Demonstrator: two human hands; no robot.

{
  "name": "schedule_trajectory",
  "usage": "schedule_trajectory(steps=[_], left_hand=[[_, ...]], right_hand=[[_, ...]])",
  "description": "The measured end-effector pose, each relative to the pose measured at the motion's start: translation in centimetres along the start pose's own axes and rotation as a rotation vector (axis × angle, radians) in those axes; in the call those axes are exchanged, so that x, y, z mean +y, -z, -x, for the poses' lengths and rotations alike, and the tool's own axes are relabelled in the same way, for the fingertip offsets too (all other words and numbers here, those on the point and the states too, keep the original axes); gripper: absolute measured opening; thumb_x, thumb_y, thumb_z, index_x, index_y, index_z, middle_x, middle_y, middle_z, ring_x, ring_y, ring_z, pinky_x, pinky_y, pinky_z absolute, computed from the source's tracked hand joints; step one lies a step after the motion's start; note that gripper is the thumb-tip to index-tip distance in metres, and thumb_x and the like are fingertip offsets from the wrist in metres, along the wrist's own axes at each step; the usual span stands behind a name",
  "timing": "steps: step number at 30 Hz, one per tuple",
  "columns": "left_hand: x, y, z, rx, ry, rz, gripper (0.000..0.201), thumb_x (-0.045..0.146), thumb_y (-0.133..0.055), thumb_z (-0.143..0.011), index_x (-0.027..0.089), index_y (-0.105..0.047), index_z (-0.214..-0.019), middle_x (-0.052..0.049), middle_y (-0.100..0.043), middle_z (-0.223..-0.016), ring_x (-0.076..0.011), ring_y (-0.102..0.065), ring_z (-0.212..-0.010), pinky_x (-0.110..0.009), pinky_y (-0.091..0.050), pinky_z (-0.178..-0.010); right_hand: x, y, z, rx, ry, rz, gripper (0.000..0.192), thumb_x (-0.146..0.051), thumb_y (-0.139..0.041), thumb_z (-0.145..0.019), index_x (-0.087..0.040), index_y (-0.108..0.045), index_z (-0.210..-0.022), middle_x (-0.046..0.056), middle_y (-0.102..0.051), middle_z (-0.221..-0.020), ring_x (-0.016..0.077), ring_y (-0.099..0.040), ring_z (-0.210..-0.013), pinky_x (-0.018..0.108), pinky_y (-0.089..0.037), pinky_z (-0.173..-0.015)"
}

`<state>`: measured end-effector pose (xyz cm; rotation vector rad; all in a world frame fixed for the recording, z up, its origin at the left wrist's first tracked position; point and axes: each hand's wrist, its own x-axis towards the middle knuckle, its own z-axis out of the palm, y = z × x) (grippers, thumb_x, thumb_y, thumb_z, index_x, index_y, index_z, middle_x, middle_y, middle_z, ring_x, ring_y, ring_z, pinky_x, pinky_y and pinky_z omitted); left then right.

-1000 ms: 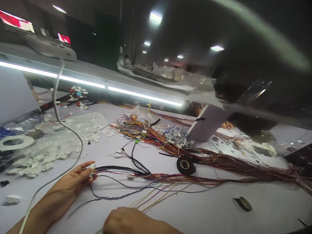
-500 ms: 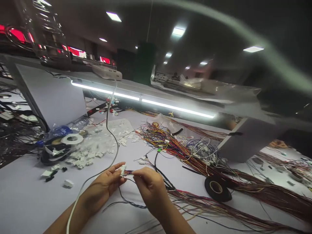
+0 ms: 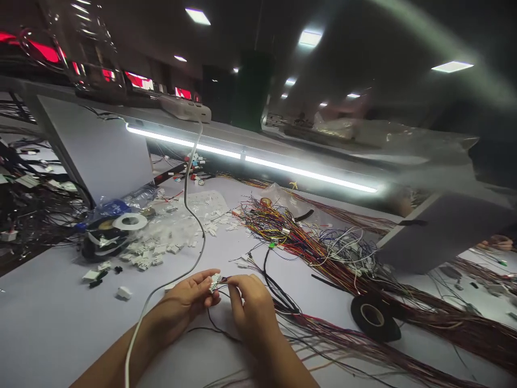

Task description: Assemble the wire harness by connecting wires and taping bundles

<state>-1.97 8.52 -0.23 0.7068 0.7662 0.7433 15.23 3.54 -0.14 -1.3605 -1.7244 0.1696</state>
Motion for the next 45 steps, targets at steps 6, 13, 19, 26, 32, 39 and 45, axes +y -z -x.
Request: schedule_trajectory(steps=[6, 13, 19, 26, 32, 39, 45], left_hand=[[-0.4, 0.0, -0.3, 0.042, -0.034, 0.006, 0.038, 0.027, -0.072, -0.079, 0.018, -0.063, -0.115, -0.002, -0.065, -0.082, -0.0096, -0.056, -0.067, -0.023, -0.048, -0.077], [-0.5, -0.1, -0.2, -0.026, 0.000, 0.034, 0.032, 0.027, -0.069, -0.082, 0.017, -0.063, -0.112, -0.002, -0.063, -0.082, -0.0077, -0.054, -0.064, -0.021, -0.049, -0.073], [-0.7, 0.1, -0.4, -0.012, -0.001, 0.070, 0.034, 0.027, -0.070, -0.081, 0.018, -0.063, -0.113, -0.003, -0.063, -0.084, -0.0082, -0.057, -0.066, -0.022, -0.050, -0.077], [-0.8, -0.1, -0.1, -0.014, 0.018, 0.067, 0.033, 0.025, -0.071, -0.080, 0.018, -0.063, -0.112, -0.001, -0.062, -0.084, -0.0088, -0.058, -0.066, -0.025, -0.051, -0.078], [-1.0, -0.1, 0.0, -0.040, 0.026, 0.080, 0.031, 0.025, -0.068, -0.084, 0.017, -0.061, -0.114, -0.002, -0.062, -0.086, -0.0080, -0.057, -0.067, -0.024, -0.050, -0.076], [-0.9, -0.1, 0.0, -0.040, 0.014, 0.035, 0.033, 0.025, -0.069, -0.083, 0.017, -0.061, -0.114, 0.000, -0.061, -0.083, -0.0085, -0.057, -0.068, -0.024, -0.049, -0.077], [-0.9, -0.3, 0.1, -0.028, 0.011, 0.000, 0.034, 0.025, -0.068, -0.084, 0.015, -0.058, -0.115, -0.002, -0.063, -0.087, -0.0091, -0.059, -0.072, -0.024, -0.050, -0.078]], right_hand=[[0.3, 0.0, 0.7, -0.192, -0.119, -0.085, 0.019, -0.017, -0.051, -0.084, -0.021, -0.068, -0.090, 0.000, -0.070, -0.068, 0.0126, -0.061, -0.058, 0.021, -0.042, -0.058], [0.6, 0.0, 0.7, -0.171, -0.260, -0.086, 0.015, -0.027, -0.056, -0.084, -0.022, -0.070, -0.088, -0.004, -0.063, -0.054, 0.0105, -0.054, -0.046, 0.020, -0.035, -0.047], [0.9, 0.0, 0.5, -0.069, -0.155, 0.009, 0.016, -0.024, -0.053, -0.084, -0.021, -0.068, -0.078, 0.000, -0.070, -0.067, 0.0109, -0.055, -0.049, 0.022, -0.039, -0.052], [1.1, -0.7, 0.7, 0.012, -0.003, 0.111, 0.018, -0.019, -0.048, -0.084, -0.019, -0.064, -0.075, 0.000, -0.067, -0.063, 0.0112, -0.055, -0.048, 0.023, -0.038, -0.052], [1.5, -1.3, 1.0, 0.057, 0.065, 0.161, 0.017, -0.018, -0.046, -0.085, -0.019, -0.060, -0.074, 0.000, -0.063, -0.058, 0.0114, -0.053, -0.045, 0.024, -0.034, -0.049], [1.9, -1.5, 1.2, 0.025, 0.153, 0.185, 0.017, -0.017, -0.046, -0.089, -0.019, -0.059, -0.077, 0.001, -0.064, -0.061, 0.0119, -0.059, -0.052, 0.023, -0.037, -0.054], [2.4, -1.7, 1.3, 0.105, 0.222, 0.178, 0.015, -0.016, -0.048, -0.088, -0.019, -0.058, -0.077, -0.001, -0.062, -0.058, 0.0097, -0.056, -0.048, 0.021, -0.035, -0.051]])
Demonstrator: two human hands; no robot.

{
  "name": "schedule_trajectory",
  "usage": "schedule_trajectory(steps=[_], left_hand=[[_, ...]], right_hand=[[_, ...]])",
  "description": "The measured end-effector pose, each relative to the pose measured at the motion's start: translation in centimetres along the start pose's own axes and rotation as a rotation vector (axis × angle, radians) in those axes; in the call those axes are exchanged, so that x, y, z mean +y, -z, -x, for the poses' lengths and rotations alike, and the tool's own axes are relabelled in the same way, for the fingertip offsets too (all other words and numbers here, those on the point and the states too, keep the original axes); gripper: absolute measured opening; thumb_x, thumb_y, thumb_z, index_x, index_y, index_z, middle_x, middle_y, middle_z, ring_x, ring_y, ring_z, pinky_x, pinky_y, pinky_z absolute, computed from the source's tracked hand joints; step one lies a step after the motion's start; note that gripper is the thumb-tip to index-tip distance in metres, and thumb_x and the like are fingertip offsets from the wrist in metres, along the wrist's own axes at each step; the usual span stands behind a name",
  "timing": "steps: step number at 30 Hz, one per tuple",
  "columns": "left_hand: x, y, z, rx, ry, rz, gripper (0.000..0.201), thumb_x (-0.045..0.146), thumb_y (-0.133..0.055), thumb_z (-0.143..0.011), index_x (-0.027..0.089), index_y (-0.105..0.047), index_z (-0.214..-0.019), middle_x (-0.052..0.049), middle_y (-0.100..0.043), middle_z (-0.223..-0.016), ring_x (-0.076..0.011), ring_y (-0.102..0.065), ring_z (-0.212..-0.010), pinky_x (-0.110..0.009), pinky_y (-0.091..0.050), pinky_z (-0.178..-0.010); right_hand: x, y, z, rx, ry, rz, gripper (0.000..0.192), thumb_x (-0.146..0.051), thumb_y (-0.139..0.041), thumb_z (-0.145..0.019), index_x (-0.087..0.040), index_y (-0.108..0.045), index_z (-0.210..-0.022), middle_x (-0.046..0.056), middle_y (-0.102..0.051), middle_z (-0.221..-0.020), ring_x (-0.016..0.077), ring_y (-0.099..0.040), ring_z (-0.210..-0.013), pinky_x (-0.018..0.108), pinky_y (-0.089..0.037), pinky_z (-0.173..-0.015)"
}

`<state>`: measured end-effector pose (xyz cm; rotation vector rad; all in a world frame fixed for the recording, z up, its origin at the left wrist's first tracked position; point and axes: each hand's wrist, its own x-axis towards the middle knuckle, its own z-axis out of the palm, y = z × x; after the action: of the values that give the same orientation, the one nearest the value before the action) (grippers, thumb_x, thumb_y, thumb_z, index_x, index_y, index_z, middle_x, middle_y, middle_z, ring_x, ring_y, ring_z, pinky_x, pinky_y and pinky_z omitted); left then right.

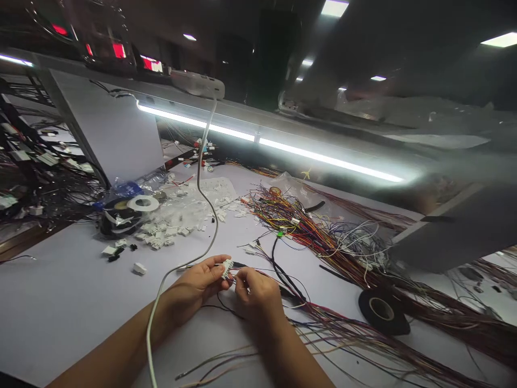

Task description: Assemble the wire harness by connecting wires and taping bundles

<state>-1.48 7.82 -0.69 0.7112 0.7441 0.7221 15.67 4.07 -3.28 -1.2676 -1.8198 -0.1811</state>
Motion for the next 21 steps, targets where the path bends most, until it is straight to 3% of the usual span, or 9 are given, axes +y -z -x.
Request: schedule_trajectory(steps=[21], left_hand=[[-0.43, -0.02, -0.14, -0.028, -0.002, -0.065, 0.039, 0.028, -0.072, -0.080, 0.017, -0.059, -0.115, -0.004, -0.070, -0.089, -0.0114, -0.064, -0.075, -0.027, -0.047, -0.083]], right_hand=[[-0.05, -0.68, 0.68, -0.047, 0.006, -0.002, 0.015, -0.019, -0.050, -0.090, -0.018, -0.058, -0.079, -0.001, -0.064, -0.061, 0.0107, -0.057, -0.048, 0.023, -0.033, -0.051]])
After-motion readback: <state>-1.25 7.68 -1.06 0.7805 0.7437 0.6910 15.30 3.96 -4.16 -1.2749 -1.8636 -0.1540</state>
